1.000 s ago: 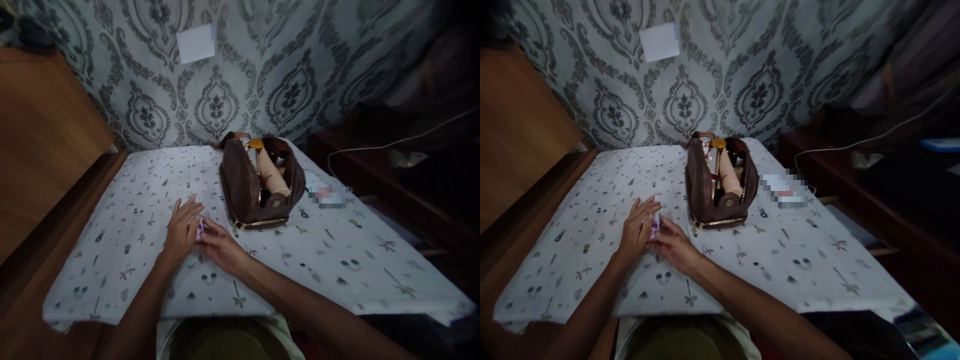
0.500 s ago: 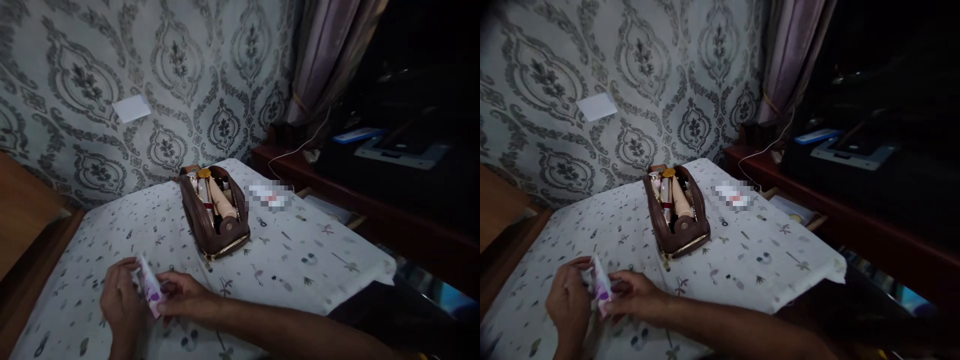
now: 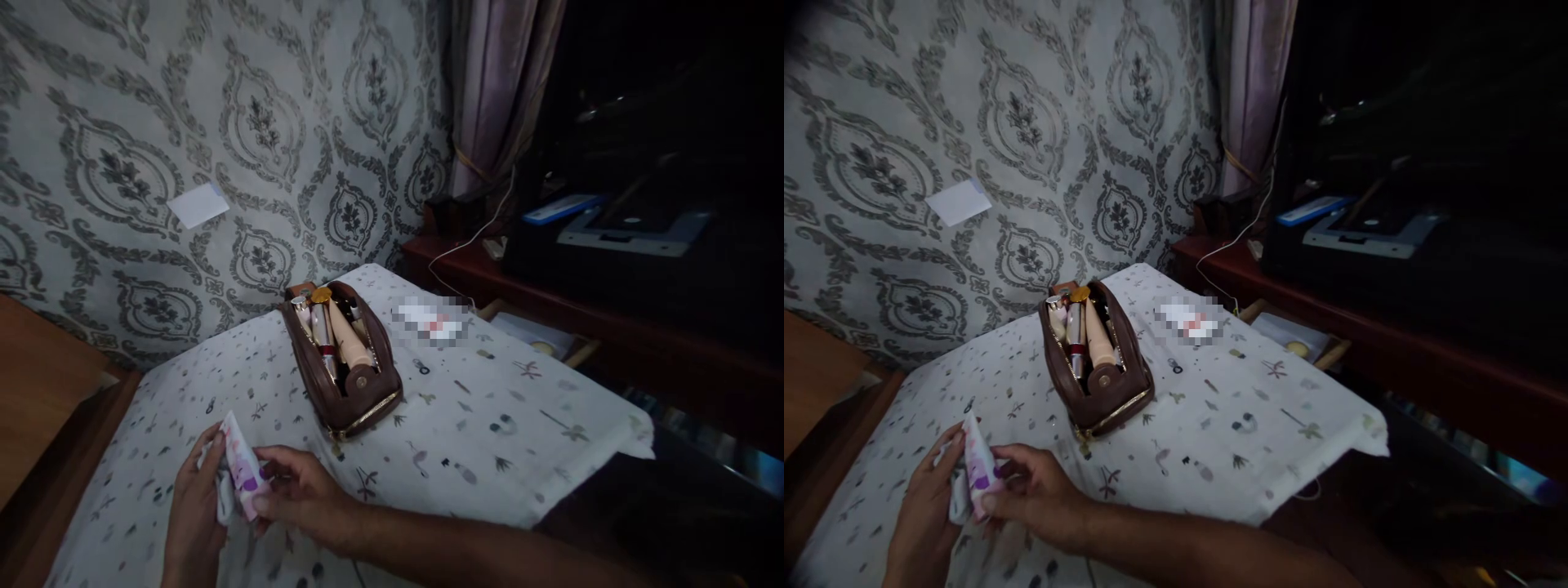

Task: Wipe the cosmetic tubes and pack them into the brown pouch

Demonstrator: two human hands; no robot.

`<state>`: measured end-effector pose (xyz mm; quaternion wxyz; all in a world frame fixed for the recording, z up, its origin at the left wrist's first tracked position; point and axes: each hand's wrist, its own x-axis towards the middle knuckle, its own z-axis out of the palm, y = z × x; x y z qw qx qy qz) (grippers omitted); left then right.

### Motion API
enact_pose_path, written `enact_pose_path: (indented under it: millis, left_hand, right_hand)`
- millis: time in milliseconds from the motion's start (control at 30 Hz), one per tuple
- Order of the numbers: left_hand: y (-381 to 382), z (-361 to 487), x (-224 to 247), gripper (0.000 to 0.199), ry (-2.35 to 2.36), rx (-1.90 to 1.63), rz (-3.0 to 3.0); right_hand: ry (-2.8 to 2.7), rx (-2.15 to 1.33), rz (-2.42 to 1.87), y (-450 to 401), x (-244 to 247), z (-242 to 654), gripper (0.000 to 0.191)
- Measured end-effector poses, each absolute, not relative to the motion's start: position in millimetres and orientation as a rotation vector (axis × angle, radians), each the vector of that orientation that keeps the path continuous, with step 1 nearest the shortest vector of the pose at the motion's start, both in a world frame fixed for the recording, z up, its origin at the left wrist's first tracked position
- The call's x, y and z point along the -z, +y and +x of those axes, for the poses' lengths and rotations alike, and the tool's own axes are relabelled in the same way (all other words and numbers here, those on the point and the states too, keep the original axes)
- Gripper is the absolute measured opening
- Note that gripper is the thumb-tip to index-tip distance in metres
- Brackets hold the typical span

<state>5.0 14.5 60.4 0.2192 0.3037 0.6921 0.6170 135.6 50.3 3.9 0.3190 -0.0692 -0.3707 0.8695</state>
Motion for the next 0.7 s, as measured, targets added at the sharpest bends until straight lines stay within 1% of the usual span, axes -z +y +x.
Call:
enact_pose_path:
  millis: [133,200,367,467,700]
  left_hand:
    - [23,8,-80,0.069,1.747,-1.672,0.603]
    - [30,12,-94,0.069,1.716,-1.641,0.61]
    - [61,35,-127,0.058,1.691,-1.609,0.806]
    - [87,52,-142,0.054,1.651,-1.592,0.955]
    - [143,72,-164,0.037,1.618,-1.557,1.211]
  right_hand:
    - [-0.978,-2.265,-0.104,55,-17,147,0.074]
    - [-0.981,-2.241,-0.049,59,-25,156,0.069]
    - [-0.992,-2.097,-0.045,75,-43,183,0.06]
    - [-0.983,-2.006,-0.108,85,-50,199,0.058]
    - [-1.029,-1.859,-0.223,103,-49,233,0.053]
